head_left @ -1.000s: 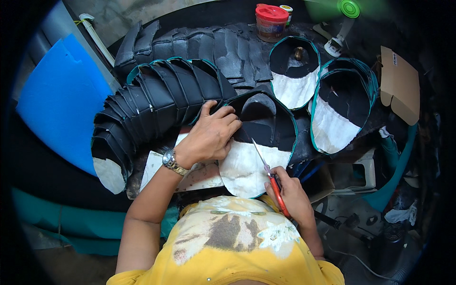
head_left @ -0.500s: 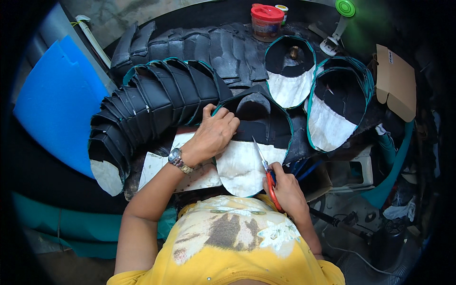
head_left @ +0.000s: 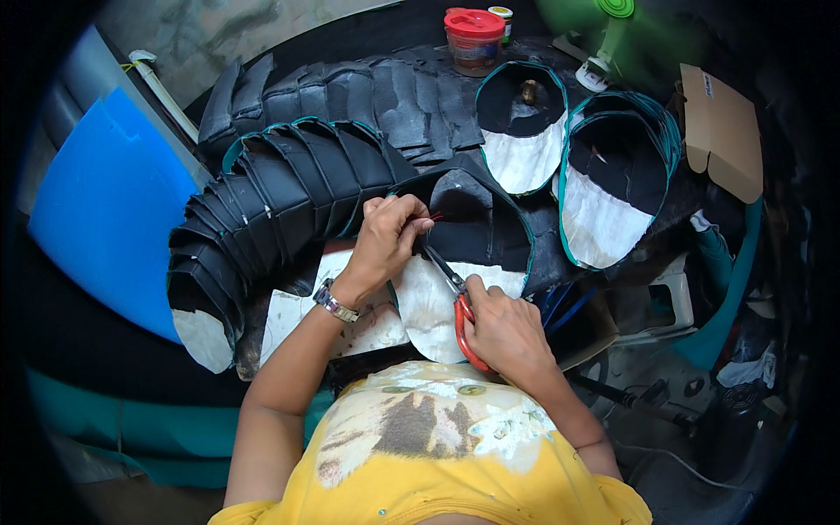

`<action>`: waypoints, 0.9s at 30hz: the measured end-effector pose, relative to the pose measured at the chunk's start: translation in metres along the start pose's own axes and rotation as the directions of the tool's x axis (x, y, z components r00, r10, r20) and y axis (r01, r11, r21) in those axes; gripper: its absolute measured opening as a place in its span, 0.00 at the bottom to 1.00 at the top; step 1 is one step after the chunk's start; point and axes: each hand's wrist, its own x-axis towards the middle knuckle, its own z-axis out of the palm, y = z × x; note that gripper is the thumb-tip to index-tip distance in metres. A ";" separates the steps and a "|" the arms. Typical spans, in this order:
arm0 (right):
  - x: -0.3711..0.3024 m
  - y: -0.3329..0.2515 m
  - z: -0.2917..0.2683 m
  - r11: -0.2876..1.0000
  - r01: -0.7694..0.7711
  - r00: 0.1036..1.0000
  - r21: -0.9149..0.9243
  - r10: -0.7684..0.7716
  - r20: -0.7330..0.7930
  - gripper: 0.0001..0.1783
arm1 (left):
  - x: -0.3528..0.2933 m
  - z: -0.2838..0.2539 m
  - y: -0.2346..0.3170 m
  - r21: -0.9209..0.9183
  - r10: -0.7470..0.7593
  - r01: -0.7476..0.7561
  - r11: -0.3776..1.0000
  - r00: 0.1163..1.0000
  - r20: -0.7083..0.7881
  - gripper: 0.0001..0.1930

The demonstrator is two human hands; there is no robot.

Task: The person repeatedly picks up black shoe parts from a stack and uses red-handled scissors to trim excess material along the edges. Trimmed pieces are set aside on the table while the person continues the same trimming action on successive parts.

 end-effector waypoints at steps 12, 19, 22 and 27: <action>0.009 -0.006 0.004 1.000 -0.011 1.000 -0.013 0.011 -0.014 0.12 | 0.005 0.004 0.001 -0.189 -0.171 0.170 0.967 0.985 0.013 0.04; 0.011 -0.002 0.007 1.000 0.025 0.999 0.019 -0.026 0.044 0.09 | 0.005 0.003 0.002 -0.398 -0.302 0.300 0.867 0.951 0.060 0.04; 0.004 -0.002 0.002 0.998 0.012 0.998 0.061 -0.016 0.058 0.09 | 0.007 0.002 0.010 -0.480 -0.356 0.334 0.811 0.933 0.049 0.04; -0.018 0.013 -0.016 0.944 -0.098 0.983 0.315 0.141 -0.117 0.14 | -0.014 -0.032 0.024 -0.700 -0.323 0.337 0.630 0.933 0.158 0.07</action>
